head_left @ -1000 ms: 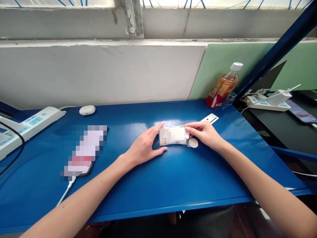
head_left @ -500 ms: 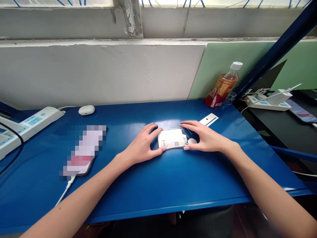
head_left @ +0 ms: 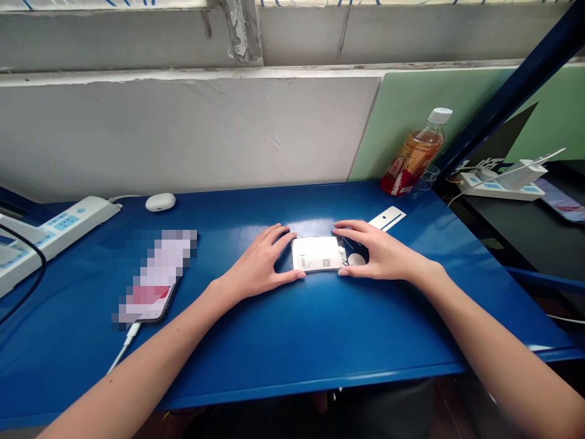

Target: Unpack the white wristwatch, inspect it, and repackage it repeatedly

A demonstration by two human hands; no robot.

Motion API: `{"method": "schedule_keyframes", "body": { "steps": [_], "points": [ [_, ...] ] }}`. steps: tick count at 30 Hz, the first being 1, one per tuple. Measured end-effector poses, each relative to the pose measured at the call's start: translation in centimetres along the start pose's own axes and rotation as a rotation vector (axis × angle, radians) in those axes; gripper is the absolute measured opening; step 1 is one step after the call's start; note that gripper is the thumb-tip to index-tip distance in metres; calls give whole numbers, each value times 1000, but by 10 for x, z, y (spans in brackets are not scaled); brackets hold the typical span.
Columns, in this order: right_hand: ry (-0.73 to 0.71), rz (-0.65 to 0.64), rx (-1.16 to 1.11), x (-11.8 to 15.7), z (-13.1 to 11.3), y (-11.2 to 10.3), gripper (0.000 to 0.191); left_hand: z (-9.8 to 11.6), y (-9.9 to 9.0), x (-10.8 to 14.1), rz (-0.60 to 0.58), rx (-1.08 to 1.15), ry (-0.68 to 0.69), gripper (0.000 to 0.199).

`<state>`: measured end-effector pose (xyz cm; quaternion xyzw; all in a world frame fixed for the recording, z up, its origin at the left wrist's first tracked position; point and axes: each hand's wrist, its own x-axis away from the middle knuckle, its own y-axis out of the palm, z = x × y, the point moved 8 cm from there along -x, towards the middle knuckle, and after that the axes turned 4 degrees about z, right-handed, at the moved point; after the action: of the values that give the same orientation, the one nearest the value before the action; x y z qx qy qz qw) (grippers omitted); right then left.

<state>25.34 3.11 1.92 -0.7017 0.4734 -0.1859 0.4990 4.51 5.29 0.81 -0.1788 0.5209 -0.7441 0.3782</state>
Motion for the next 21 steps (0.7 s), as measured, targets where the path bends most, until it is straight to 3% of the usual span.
{"method": "schedule_keyframes", "body": {
  "steps": [21],
  "points": [
    [42, -29, -10, 1, 5, 2, 84, -1, 0, 0, 25, 22, -19, 81]
  ]
}}
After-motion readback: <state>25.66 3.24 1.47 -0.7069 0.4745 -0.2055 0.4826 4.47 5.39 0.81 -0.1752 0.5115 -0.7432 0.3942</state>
